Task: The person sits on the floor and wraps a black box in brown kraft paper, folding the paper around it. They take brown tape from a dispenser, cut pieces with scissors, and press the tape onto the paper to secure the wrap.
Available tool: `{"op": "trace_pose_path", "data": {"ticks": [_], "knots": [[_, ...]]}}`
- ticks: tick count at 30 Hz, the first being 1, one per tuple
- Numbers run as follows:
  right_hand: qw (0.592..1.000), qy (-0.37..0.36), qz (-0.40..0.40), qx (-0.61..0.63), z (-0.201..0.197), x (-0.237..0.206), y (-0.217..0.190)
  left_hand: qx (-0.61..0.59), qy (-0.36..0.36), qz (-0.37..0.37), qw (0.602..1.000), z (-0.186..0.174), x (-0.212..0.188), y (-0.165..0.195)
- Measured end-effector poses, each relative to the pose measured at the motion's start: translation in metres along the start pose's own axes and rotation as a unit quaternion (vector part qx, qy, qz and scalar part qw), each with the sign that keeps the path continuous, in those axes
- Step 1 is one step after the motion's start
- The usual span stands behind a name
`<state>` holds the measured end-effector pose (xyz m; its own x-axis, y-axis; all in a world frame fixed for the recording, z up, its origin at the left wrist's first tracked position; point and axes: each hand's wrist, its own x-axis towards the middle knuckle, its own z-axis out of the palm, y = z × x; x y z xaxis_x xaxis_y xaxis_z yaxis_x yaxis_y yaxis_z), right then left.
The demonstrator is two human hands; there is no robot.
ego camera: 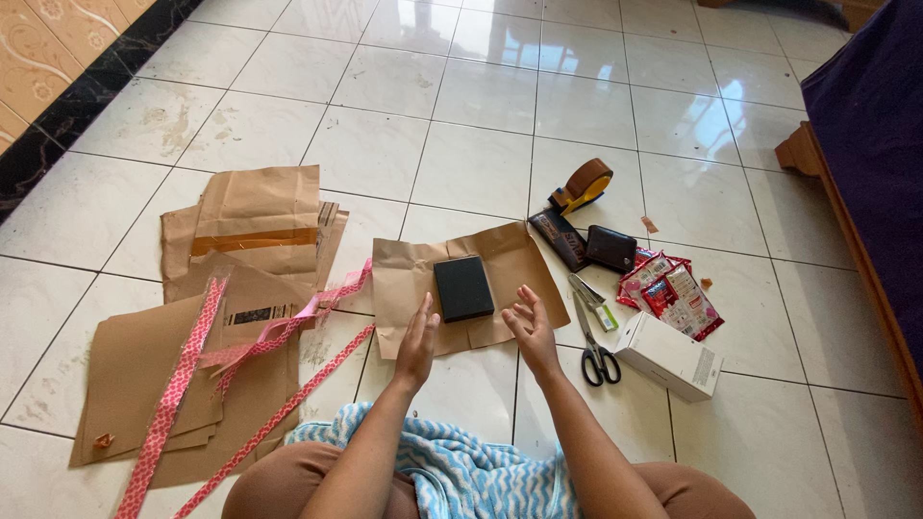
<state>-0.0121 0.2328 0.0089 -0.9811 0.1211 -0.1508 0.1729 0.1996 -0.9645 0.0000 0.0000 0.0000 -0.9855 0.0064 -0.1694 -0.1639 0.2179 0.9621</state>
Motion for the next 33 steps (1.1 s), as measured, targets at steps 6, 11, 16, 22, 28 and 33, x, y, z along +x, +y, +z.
{"op": "trace_pose_path", "data": {"ticks": [6,11,16,22,28,33], "knots": [[0.999,0.001,-0.036,0.016,-0.003,0.0,0.003,0.002,0.014,0.018,1.0,0.0,0.0,-0.002],[0.999,-0.001,-0.042,0.015,-0.002,0.004,0.014,0.034,0.008,-0.005,0.999,-0.001,0.0,0.0],[0.999,-0.003,-0.05,0.016,-0.001,0.005,0.026,0.064,0.009,-0.003,0.998,-0.001,0.0,-0.003],[0.998,-0.007,-0.058,-0.008,0.0,0.008,0.035,0.187,-0.003,0.017,0.982,0.002,0.001,-0.011],[0.997,-0.015,-0.063,-0.039,0.002,0.009,0.042,0.182,-0.004,-0.001,0.983,0.0,0.002,-0.011],[0.996,-0.014,-0.065,-0.056,0.002,0.008,0.04,0.186,-0.009,-0.005,0.982,0.0,0.002,-0.01]]}}
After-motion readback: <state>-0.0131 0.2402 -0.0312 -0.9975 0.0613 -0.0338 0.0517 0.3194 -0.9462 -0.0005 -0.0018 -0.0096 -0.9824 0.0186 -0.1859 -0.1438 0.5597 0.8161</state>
